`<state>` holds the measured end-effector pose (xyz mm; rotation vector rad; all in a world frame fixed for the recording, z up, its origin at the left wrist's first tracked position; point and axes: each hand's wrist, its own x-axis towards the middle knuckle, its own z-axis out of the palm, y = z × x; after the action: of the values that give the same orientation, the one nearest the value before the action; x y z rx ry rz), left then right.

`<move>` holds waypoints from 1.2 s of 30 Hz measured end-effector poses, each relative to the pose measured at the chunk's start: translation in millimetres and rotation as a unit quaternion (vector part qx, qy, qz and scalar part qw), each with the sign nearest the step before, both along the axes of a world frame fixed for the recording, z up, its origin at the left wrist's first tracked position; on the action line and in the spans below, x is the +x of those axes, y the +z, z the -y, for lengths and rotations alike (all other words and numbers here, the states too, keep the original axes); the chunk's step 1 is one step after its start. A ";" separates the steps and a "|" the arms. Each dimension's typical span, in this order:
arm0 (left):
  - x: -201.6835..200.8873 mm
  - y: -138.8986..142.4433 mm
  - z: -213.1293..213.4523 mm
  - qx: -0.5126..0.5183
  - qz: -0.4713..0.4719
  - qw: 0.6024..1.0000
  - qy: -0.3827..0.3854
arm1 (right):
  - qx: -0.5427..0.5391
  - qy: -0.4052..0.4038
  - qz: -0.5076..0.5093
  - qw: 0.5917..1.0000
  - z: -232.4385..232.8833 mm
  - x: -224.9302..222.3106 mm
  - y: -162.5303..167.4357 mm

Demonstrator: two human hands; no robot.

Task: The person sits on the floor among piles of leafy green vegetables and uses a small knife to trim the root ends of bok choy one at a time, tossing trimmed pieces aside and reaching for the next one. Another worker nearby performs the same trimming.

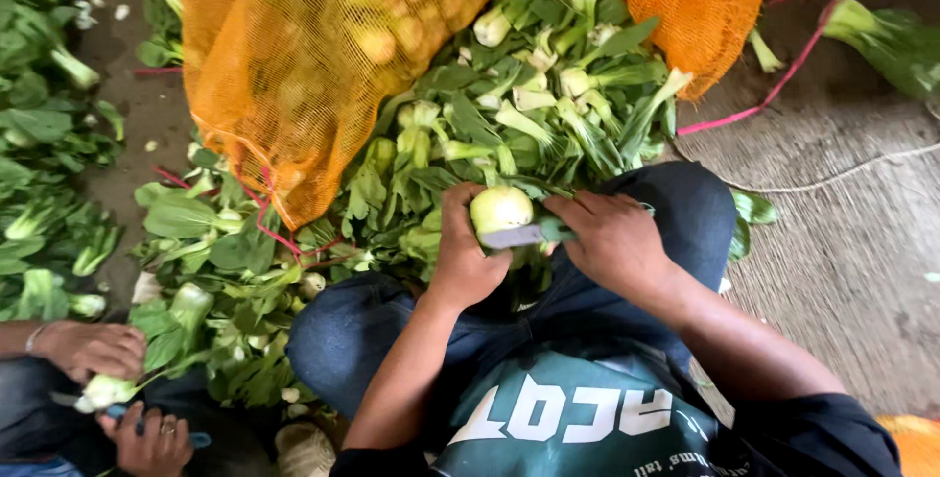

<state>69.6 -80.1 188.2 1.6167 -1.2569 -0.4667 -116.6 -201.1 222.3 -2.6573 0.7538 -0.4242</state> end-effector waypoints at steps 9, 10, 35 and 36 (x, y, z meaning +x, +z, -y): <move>7.3 -1.5 -18.4 0.000 0.063 0.998 -0.002 | -0.016 -0.007 -0.097 0.995 -16.2 8.1 2.1; 7.7 -1.0 -20.4 0.002 0.059 0.998 0.000 | -0.017 -0.010 -0.102 0.995 -17.3 8.7 -0.2; 31.4 -52.3 17.2 0.062 -0.515 0.851 -0.084 | 0.367 -0.053 0.023 0.929 14.8 36.8 -67.3; 38.4 -50.7 17.2 0.050 -0.471 0.877 -0.079 | 0.360 -0.076 0.018 0.930 16.9 40.5 -71.6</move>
<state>108.1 -97.3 137.5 1.0945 -0.6038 -1.2561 -76.1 -218.0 150.6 -1.9076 0.8957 -0.1778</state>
